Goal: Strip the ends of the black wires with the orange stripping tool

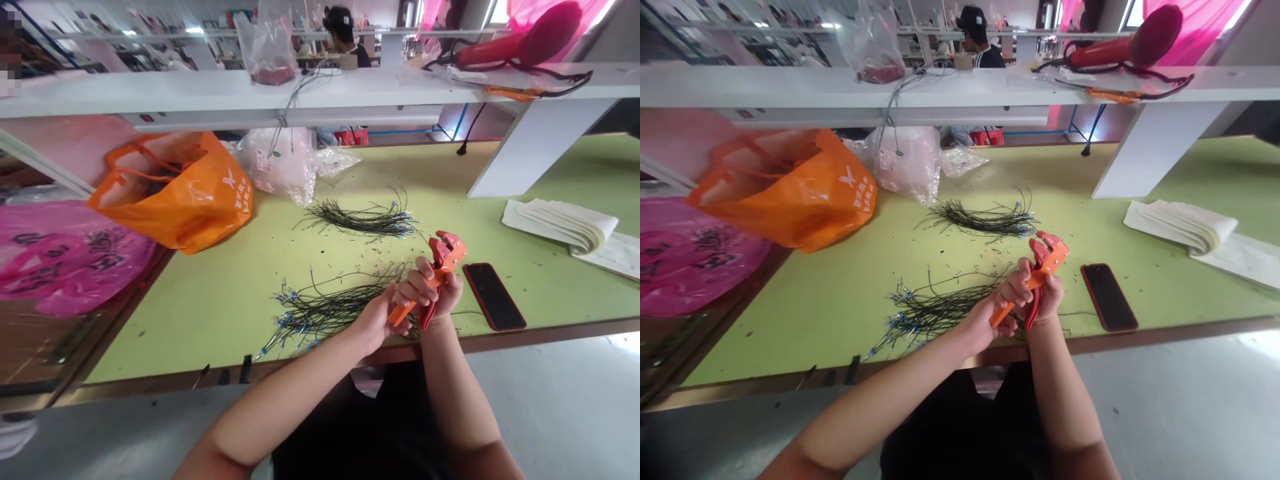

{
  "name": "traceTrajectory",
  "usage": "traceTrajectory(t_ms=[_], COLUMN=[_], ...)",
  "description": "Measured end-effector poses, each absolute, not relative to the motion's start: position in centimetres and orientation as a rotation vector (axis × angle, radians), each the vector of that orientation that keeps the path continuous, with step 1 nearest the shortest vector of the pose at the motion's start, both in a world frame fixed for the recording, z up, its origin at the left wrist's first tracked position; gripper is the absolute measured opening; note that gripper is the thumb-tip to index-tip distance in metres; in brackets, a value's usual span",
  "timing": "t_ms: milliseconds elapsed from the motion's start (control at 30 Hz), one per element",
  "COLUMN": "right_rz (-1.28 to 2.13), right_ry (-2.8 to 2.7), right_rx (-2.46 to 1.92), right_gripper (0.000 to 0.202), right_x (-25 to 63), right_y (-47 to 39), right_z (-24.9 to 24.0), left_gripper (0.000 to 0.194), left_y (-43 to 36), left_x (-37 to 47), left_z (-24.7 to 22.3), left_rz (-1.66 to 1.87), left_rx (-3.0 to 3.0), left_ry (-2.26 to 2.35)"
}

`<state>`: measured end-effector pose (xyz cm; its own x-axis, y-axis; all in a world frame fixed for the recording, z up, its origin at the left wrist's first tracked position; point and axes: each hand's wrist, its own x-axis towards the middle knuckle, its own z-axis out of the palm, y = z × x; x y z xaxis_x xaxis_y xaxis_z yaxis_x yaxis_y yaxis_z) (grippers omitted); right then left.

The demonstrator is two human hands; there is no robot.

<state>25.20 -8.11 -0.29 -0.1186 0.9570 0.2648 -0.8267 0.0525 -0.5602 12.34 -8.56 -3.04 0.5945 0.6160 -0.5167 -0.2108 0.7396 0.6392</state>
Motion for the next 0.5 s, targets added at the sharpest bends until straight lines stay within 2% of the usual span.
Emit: traceTrajectory(t_ms=[133, 200, 267, 333, 400, 500], right_rz=[1.62, 1.655, 1.679, 1.692, 1.704, 1.705], right_ry=[-0.711, -0.727, -0.744, -0.756, -0.769, -0.764], right_rx=[-0.115, -0.058, -0.04, -0.052, -0.063, -0.102], right_gripper=[0.033, 0.029, 0.027, 0.028, 0.029, 0.03], right_x=[24.6, 24.4, 24.2, 23.9, 23.6, 23.3], right_y=[-8.2, -8.1, -8.0, -7.8, -7.7, -7.5], right_z=[0.1, 0.0, -0.2, -0.4, -0.5, -0.7], left_gripper=[0.038, 0.023, 0.015, 0.015, 0.016, 0.031], left_y=[-7.5, -4.7, -0.7, 3.6, 7.2, 10.3], left_x=[8.1, 6.7, 6.3, 6.8, 8.0, 9.9], left_z=[-2.3, -2.1, -2.0, -2.1, -2.2, -2.3], left_rz=[0.418, 0.517, 0.679, 0.812, 0.885, 0.982], left_rx=[0.831, 0.947, 0.803, 0.468, 0.389, 0.35], left_ry=[0.777, 0.838, 0.953, 1.067, 1.095, 1.036])
